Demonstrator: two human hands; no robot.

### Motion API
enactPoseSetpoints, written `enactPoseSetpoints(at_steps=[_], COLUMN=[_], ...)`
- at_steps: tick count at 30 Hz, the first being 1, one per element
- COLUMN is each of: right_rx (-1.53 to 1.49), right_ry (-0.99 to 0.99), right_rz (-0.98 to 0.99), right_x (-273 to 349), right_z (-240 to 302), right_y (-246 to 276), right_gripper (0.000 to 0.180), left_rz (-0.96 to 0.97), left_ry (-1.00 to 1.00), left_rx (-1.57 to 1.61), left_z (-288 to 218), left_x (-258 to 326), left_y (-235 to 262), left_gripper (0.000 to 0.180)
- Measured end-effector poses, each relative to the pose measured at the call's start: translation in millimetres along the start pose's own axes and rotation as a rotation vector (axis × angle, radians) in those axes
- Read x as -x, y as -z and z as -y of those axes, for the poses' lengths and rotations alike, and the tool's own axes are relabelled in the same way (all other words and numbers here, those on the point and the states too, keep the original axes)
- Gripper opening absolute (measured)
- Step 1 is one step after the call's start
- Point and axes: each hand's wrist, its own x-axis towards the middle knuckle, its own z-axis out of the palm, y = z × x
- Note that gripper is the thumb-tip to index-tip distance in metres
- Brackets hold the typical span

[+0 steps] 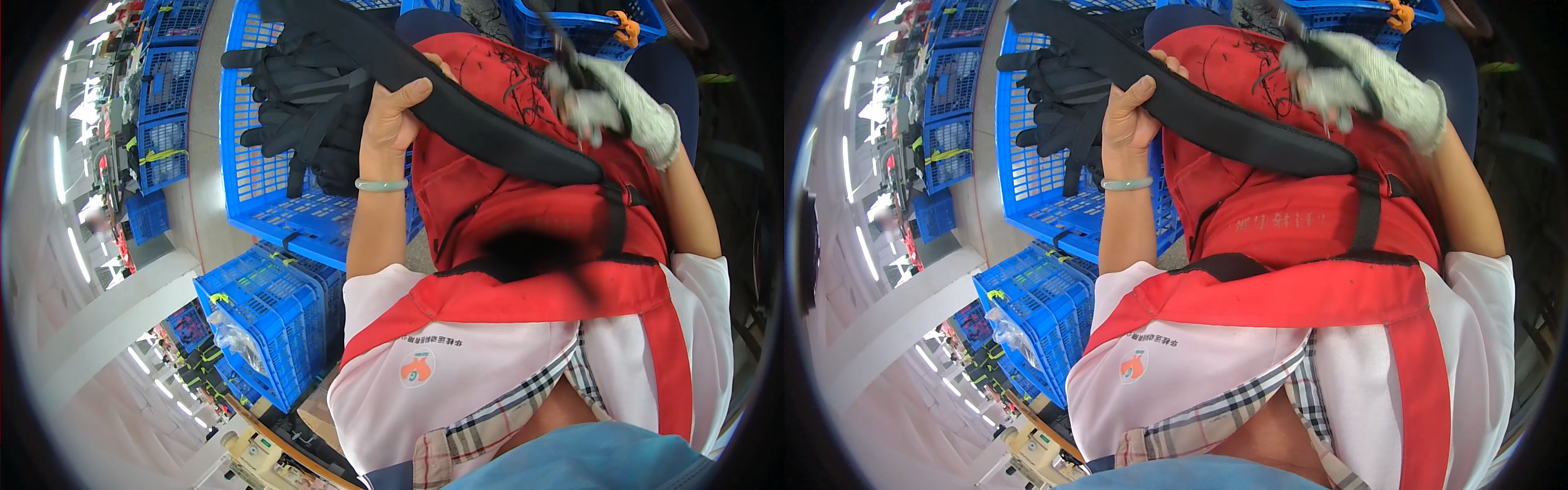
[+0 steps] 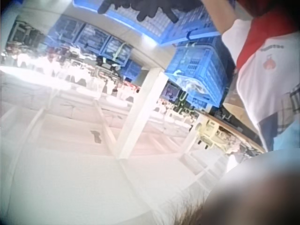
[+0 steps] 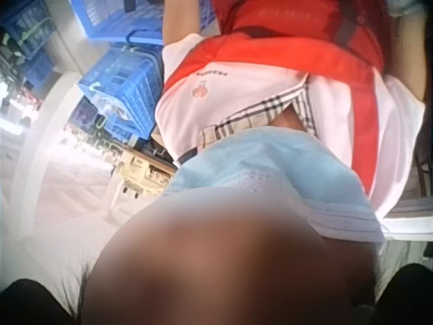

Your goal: Trim excess material from black fabric straps using scissors in a factory setting.

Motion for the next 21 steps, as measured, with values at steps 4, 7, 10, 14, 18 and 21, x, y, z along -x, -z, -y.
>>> enactPoseSetpoints(at_steps=[4,7,10,14,18,21], right_rx=[0.816,1.103,1.117,1.253,1.31,0.384], right_ry=[0.244,0.517,0.548,0.316,0.292,-0.017], right_rz=[-0.29,-0.268,-0.283,-0.191,-0.113,-0.105], right_x=[-11.5,-5.3,-0.4,-2.7,-17.6,-23.8], right_z=[-6.1,-20.5,-17.5,-4.2,-5.0,-5.0], right_y=[-10.0,-27.3,-25.1,-21.0,-4.2,-0.4], right_gripper=[0.032,0.041,0.047,0.085,0.069,0.054], left_rz=[-0.074,-0.134,-0.169,-0.154,-0.176,-0.167], left_ry=[-0.089,-0.112,-0.161,-0.168,-0.205,-0.182], left_rx=[-0.046,-0.06,-0.089,-0.1,-0.004,0.09], left_z=[1.1,0.8,2.4,0.7,2.2,3.1], left_x=[1.8,2.1,1.2,-2.8,-16.5,-26.4], left_y=[-14.9,-19.6,-29.2,-30.3,-25.2,-25.8], left_gripper=[0.034,0.036,0.037,0.037,0.035,0.035])
